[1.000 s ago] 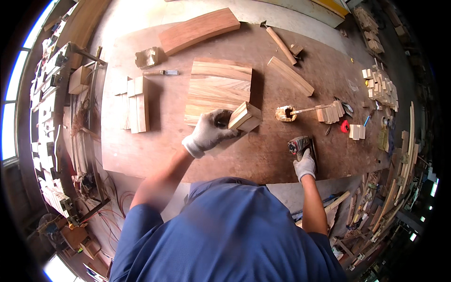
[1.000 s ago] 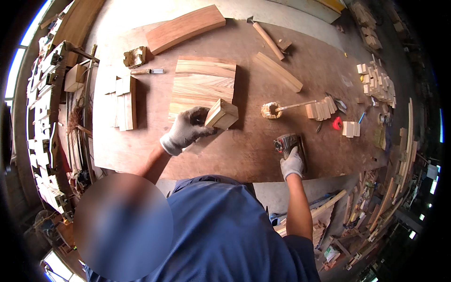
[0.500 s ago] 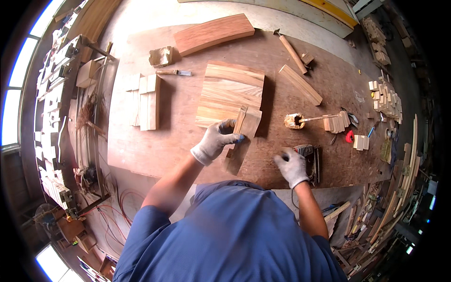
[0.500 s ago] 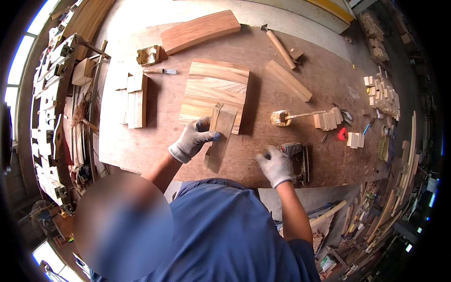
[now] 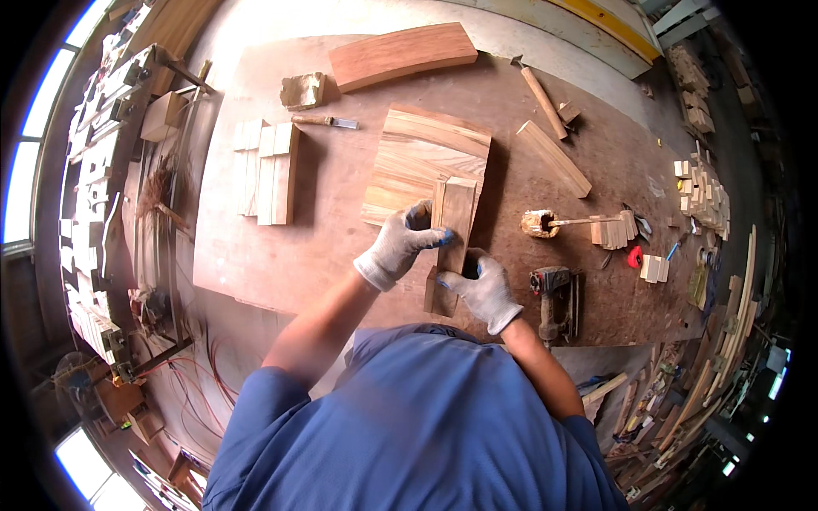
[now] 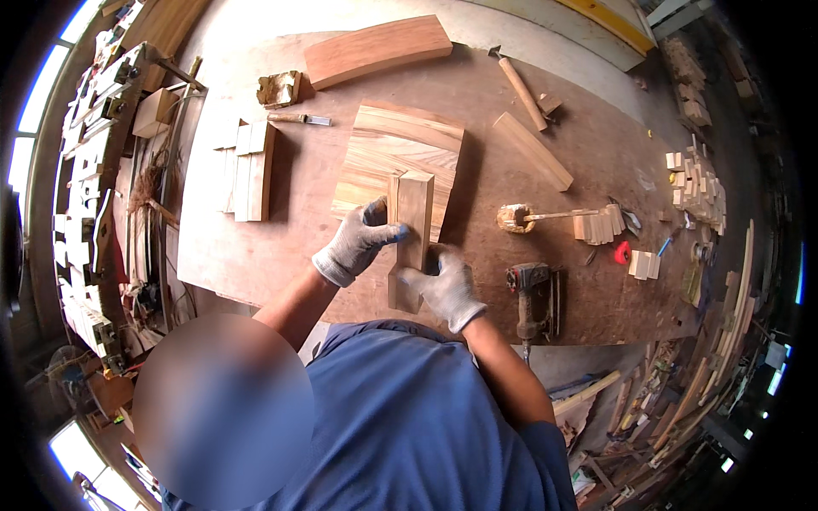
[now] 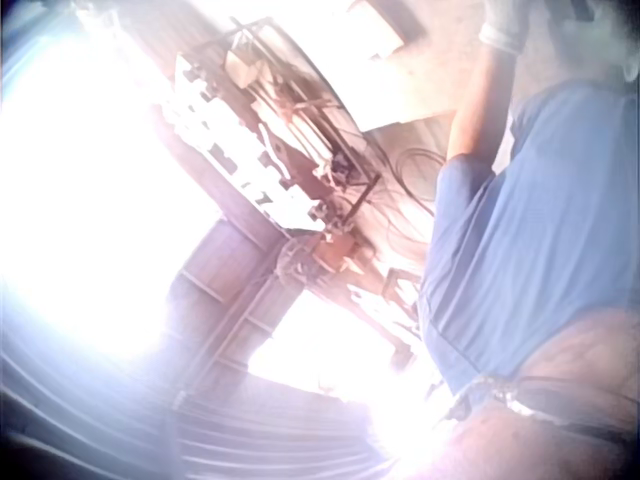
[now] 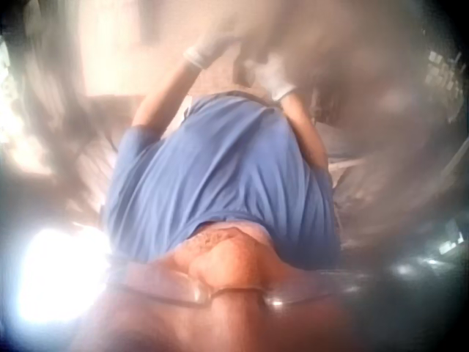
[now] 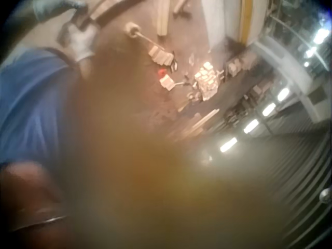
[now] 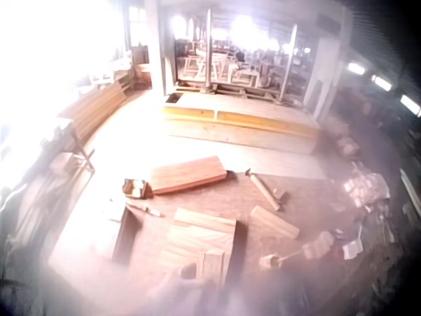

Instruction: The person assembles small wooden blocks into a larger structure. They apply glue to the edges of the blocks using a brush and then use a nail gun to fasten them together. The process is repeated for multiple blocks, gradually building up the structure.

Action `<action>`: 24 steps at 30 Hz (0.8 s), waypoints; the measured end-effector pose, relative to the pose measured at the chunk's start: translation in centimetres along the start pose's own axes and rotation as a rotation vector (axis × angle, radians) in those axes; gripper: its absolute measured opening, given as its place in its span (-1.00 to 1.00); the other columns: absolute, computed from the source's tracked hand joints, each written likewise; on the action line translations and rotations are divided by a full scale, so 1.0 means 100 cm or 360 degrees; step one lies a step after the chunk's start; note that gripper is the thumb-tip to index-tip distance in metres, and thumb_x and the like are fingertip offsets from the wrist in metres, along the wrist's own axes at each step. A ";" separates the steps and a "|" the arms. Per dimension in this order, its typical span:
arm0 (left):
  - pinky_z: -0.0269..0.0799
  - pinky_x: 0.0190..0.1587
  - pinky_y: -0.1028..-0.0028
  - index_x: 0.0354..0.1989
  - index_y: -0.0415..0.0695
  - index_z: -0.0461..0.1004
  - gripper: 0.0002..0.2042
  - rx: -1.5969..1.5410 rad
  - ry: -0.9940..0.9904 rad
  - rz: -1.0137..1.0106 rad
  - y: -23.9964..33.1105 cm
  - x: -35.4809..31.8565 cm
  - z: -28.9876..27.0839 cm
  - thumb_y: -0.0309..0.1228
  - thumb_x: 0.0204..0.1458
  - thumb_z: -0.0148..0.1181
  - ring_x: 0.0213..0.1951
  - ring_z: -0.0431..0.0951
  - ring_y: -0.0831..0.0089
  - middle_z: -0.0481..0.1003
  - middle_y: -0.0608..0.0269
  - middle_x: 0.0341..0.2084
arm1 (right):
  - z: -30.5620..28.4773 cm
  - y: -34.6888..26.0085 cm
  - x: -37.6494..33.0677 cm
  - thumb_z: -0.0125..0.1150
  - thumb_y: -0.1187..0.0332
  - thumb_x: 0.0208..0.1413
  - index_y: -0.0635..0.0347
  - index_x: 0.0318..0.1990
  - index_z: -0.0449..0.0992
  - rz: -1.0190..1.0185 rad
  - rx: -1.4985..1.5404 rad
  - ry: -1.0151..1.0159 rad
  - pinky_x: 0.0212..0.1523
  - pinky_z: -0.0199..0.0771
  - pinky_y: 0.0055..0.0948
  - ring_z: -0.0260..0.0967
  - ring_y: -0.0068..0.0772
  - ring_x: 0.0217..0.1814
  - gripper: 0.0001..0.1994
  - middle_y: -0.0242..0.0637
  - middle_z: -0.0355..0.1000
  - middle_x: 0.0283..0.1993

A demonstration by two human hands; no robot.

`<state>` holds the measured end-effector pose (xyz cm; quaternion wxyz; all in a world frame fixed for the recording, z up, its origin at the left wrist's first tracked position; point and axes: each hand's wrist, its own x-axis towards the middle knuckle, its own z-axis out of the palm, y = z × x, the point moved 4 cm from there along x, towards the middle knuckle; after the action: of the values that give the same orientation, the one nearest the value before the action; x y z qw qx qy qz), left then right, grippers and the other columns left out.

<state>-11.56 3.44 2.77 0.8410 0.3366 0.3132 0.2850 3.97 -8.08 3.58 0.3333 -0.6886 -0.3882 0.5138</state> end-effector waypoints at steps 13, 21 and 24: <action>0.55 0.17 0.39 0.28 -0.30 0.46 -0.47 -0.0078 -0.0003 0.0034 0.016 0.017 -0.011 -0.45 0.14 0.46 0.05 0.61 0.47 0.61 0.24 0.01 | -0.007 -0.013 0.004 0.62 0.13 -0.01 0.23 -0.08 0.67 -0.0027 -0.0154 -0.0079 -0.03 0.62 -0.25 0.64 -0.28 -0.12 -0.56 -0.17 0.69 -0.14; 0.55 0.17 0.40 0.35 -0.30 0.40 -0.36 -0.0168 -0.0033 0.0103 0.019 0.010 -0.009 -0.48 0.09 0.51 0.06 0.60 0.48 0.60 0.23 0.07 | -0.008 -0.007 0.004 0.60 0.29 0.03 0.29 0.02 0.59 -0.0115 -0.0417 0.0001 -0.04 0.65 -0.33 0.64 -0.40 -0.11 -0.56 -0.18 0.69 -0.15; 0.53 0.15 0.42 0.37 -0.31 0.38 -0.34 -0.0133 -0.0021 0.0114 0.016 0.010 -0.010 -0.44 0.09 0.52 0.05 0.58 0.49 0.59 0.24 0.07 | -0.008 -0.005 0.003 0.62 0.23 0.01 0.28 -0.03 0.60 -0.0151 -0.0412 0.0038 -0.07 0.64 -0.30 0.63 -0.34 -0.15 -0.55 -0.18 0.66 -0.18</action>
<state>-12.11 5.53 3.03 0.8456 0.3142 0.2832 0.3256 4.69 -7.60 4.07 0.2702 -0.7129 -0.4793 0.4349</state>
